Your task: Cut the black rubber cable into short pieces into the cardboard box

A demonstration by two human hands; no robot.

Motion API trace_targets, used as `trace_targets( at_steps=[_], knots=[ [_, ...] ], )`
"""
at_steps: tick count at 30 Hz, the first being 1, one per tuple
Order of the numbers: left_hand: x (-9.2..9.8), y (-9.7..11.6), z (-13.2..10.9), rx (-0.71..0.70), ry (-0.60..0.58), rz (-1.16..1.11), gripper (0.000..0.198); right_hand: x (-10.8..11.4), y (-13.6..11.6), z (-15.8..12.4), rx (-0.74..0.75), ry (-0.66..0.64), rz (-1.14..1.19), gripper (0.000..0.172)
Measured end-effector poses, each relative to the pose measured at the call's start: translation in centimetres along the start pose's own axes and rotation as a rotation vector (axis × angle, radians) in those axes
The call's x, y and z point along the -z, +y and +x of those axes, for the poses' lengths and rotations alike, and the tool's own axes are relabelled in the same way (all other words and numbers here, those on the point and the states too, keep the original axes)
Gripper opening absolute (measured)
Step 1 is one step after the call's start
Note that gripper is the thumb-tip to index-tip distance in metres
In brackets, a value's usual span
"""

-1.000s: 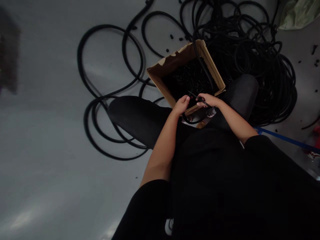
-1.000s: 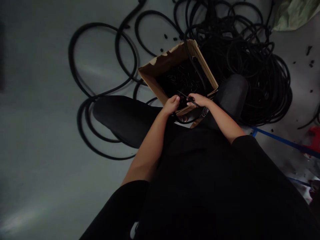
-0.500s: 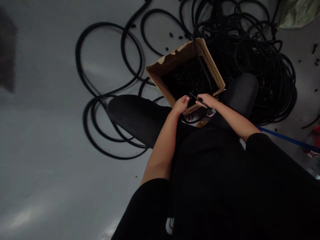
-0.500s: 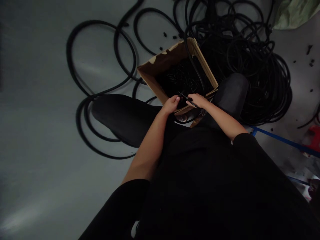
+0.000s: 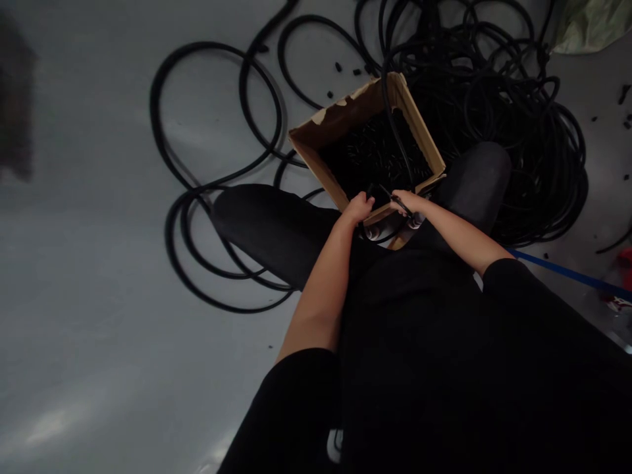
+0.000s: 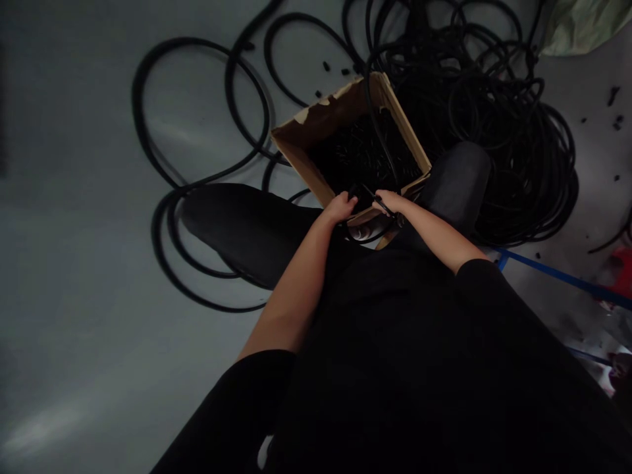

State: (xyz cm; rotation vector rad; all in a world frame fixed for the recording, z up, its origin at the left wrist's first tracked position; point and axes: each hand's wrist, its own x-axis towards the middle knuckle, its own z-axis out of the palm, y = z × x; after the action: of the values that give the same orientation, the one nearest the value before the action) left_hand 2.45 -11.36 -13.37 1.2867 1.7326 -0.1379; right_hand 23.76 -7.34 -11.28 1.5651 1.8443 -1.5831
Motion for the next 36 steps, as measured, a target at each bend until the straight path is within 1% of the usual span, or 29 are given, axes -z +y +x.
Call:
trace_targets(
  at_steps=[2,4,10,13,17,20,23,25,28,30,33,36],
  knots=[
    [0.0,-0.1,0.1,-0.006,-0.001,-0.011,0.045,-0.1,0.2,0.3,-0.01,-0.008,0.062,0.012],
    [-0.1,-0.2,0.3,-0.007,-0.002,-0.018,0.042,-0.2,0.2,0.3,0.018,-0.003,0.073,0.016],
    [-0.6,-0.6,0.7,-0.064,0.02,-0.107,0.028,0.1,-0.2,-0.6,0.146,-0.005,-0.014,0.016],
    [-0.9,-0.8,1.0,-0.098,0.037,-0.178,0.019,0.1,-0.1,-0.5,0.146,0.0,0.001,0.014],
    [-1.0,-1.2,1.2,-0.138,0.037,-0.216,0.013,0.0,-0.2,-0.4,0.094,-0.012,0.087,0.012],
    [-1.0,-1.2,1.0,-0.178,0.032,-0.216,0.015,0.0,-0.7,-0.7,0.055,-0.019,0.118,0.01],
    [-0.8,-1.0,0.6,-0.198,0.019,-0.208,0.022,0.1,-1.0,-1.1,0.04,-0.012,0.085,0.009],
    [-0.6,-0.9,0.4,-0.173,0.031,-0.225,0.027,0.3,-1.0,-1.3,0.054,-0.003,0.068,0.014],
    [-0.4,-0.8,0.3,-0.104,0.106,-0.283,0.034,0.8,-0.6,-1.2,0.093,0.021,0.075,0.022],
    [-0.3,-0.9,0.3,-0.089,0.146,-0.305,0.033,1.0,-0.3,-1.1,0.107,0.02,0.082,0.027],
    [-0.3,-0.9,0.3,-0.095,0.148,-0.282,0.032,1.1,-0.1,-1.0,0.116,0.012,0.072,0.031],
    [-0.4,-1.0,0.3,-0.099,0.151,-0.251,0.034,0.8,-0.3,-0.9,0.107,0.036,0.039,0.032]
  ],
)
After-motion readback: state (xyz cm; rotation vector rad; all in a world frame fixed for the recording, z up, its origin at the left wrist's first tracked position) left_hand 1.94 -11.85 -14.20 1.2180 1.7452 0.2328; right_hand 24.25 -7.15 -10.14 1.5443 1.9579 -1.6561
